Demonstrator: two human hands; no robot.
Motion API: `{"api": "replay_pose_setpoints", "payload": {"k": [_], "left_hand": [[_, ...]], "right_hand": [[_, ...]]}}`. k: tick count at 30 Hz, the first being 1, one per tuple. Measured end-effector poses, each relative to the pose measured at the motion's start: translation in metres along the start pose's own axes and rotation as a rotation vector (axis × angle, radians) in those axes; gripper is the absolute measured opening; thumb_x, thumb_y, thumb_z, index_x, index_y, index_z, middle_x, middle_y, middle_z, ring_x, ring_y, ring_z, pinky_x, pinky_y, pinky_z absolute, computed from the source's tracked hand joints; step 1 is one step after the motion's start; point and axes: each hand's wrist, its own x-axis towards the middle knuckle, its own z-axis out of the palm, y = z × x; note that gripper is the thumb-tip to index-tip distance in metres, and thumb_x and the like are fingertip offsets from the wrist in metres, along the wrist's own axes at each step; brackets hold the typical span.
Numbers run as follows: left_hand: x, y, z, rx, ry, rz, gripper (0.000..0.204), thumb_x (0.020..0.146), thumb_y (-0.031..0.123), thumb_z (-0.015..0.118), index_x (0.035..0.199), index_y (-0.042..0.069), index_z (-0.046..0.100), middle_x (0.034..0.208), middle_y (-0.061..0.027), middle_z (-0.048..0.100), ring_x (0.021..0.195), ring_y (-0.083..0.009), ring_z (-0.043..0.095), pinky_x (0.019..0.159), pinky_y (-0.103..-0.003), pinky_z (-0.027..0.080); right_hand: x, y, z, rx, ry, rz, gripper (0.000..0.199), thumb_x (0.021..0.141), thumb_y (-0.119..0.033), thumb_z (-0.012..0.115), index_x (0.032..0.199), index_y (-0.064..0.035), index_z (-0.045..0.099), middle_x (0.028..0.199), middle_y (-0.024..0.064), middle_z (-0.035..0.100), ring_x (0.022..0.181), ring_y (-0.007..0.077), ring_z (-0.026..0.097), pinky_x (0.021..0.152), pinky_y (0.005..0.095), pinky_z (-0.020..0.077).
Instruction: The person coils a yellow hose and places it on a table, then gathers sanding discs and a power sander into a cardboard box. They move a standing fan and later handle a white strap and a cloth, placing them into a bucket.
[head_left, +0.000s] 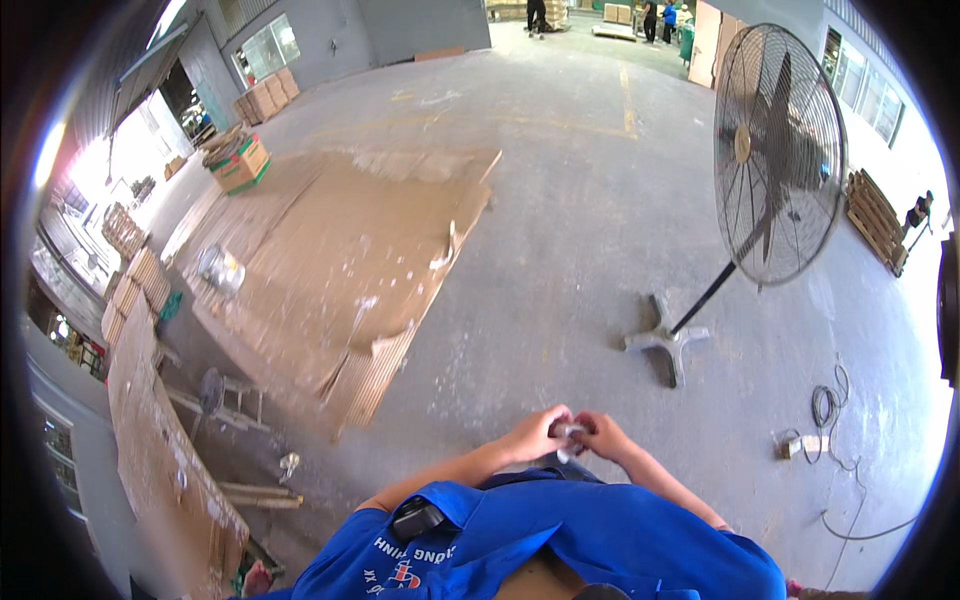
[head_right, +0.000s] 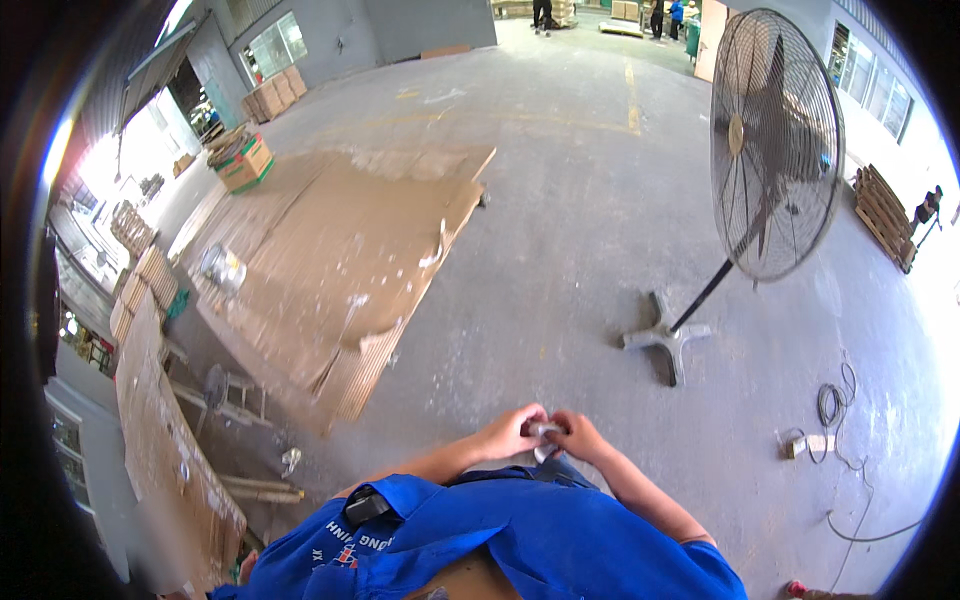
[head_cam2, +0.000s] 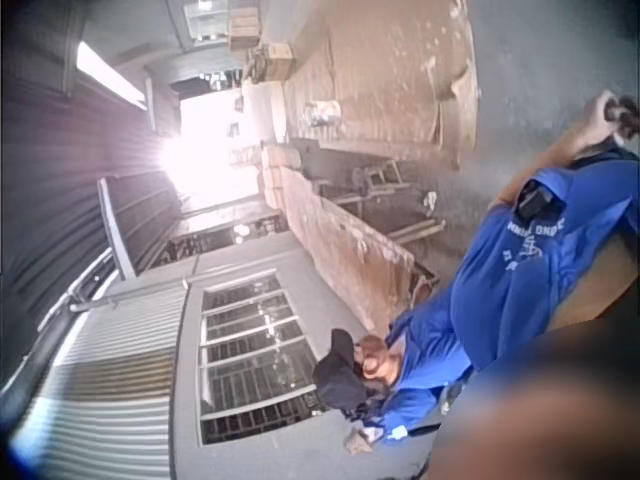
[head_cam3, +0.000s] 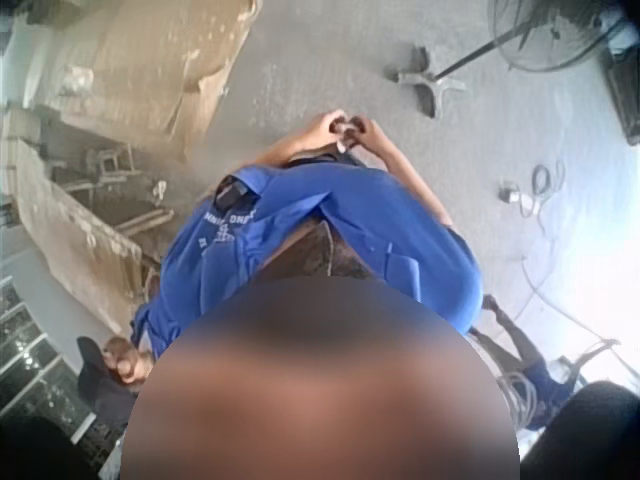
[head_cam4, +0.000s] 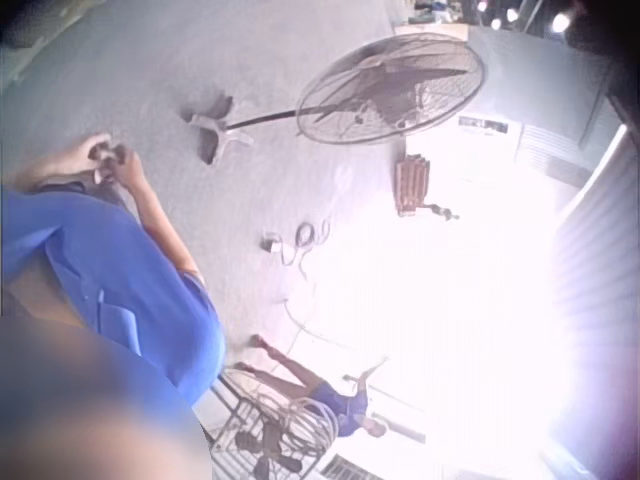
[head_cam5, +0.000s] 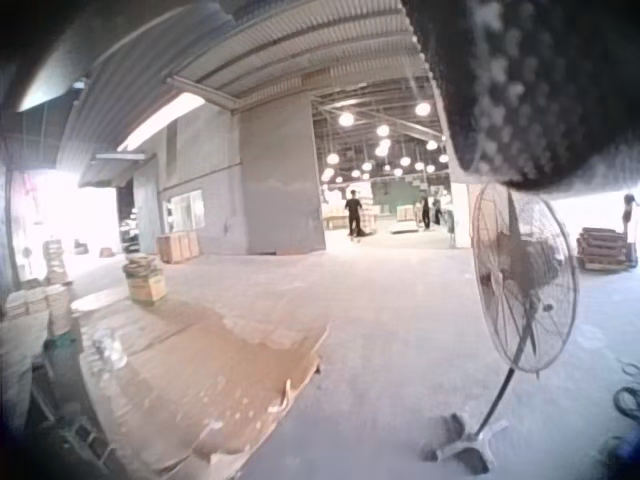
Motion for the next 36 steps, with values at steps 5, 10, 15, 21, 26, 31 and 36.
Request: {"api": "replay_pose_setpoints", "payload": {"k": [5, 10, 15, 21, 26, 31, 36], "left_hand": [[0.115, -0.003, -0.077, 0.097, -0.01, 0.082, 0.027, 0.074, 0.007, 0.065, 0.098, 0.002, 0.053, 0.086, -0.0129, 0.062, 0.076, -0.0202, 0.061, 0.068, -0.032, 0.047], [0.196, -0.021, -0.165, -0.039, 0.186, 0.088, 0.029, 0.073, 0.006, 0.066, 0.099, 0.001, 0.055, 0.084, -0.0101, 0.061, 0.074, -0.0177, 0.061, 0.066, -0.031, 0.047], [0.259, -0.094, -0.259, -0.057, 0.411, -0.208, 0.033, 0.077, 0.021, 0.069, 0.099, 0.001, 0.056, 0.085, -0.0078, 0.059, 0.069, -0.0132, 0.058, 0.063, -0.027, 0.048], [0.376, -0.166, -0.39, 0.066, 0.543, -0.199, 0.029, 0.077, 0.024, 0.069, 0.092, 0.002, 0.058, 0.078, -0.0066, 0.058, 0.067, -0.0137, 0.056, 0.061, -0.028, 0.046], [0.518, -0.155, -0.495, 0.138, 0.484, -0.061, 0.028, 0.074, 0.025, 0.07, 0.088, 0.003, 0.058, 0.071, -0.0094, 0.057, 0.064, -0.0221, 0.056, 0.06, -0.034, 0.045], [0.647, -0.158, -0.562, 0.205, 0.463, -0.038, 0.028, 0.075, 0.023, 0.069, 0.091, 0.003, 0.058, 0.076, -0.0096, 0.058, 0.065, -0.022, 0.056, 0.061, -0.034, 0.046], [0.735, -0.2, -0.599, 0.271, 0.491, -0.119, 0.029, 0.074, 0.023, 0.068, 0.092, 0.003, 0.058, 0.08, -0.0121, 0.059, 0.072, -0.0247, 0.057, 0.063, -0.035, 0.046]], "right_hand": [[0.114, -0.021, -0.079, 0.098, -0.164, -0.046, 0.033, 0.082, -0.01, 0.059, 0.11, 0.0024, 0.049, 0.095, 0.0154, 0.062, 0.078, 0.0211, 0.063, 0.068, 0.0325, 0.051], [0.241, -0.077, -0.156, -0.204, -0.29, -0.396, 0.03, 0.079, -0.012, 0.06, 0.105, -0.0006, 0.051, 0.091, 0.0132, 0.06, 0.087, 0.0225, 0.057, 0.078, 0.0346, 0.0451], [0.397, -0.084, -0.216, -0.151, -0.275, -0.054, 0.028, 0.076, -0.011, 0.061, 0.101, -0.0026, 0.053, 0.092, 0.0137, 0.061, 0.079, 0.0215, 0.057, 0.071, 0.0359, 0.0461], [0.506, 0.026, -0.364, -0.747, 0.027, 0.186, 0.031, 0.074, -0.027, 0.062, 0.094, -0.0026, 0.063, 0.094, 0.0204, 0.063, 0.091, 0.0346, 0.06, 0.078, 0.041, 0.0463], [0.517, 0.101, -0.494, -0.985, -0.209, 0.638, 0.041, 0.069, -0.03, 0.067, 0.099, -0.0017, 0.061, 0.095, 0.0204, 0.062, 0.088, 0.0352, 0.061, 0.076, 0.0419, 0.0472], [0.599, 0.115, -0.548, -0.765, -0.007, 0.752, 0.043, 0.068, -0.028, 0.069, 0.101, -0.0015, 0.059, 0.095, 0.0199, 0.062, 0.086, 0.0338, 0.061, 0.072, 0.0412, 0.0485], [0.714, 0.106, -0.619, -0.709, 0.054, 0.638, 0.046, 0.067, -0.026, 0.071, 0.103, -0.0014, 0.056, 0.095, 0.0193, 0.061, 0.084, 0.0324, 0.062, 0.069, 0.0406, 0.0498]]}}
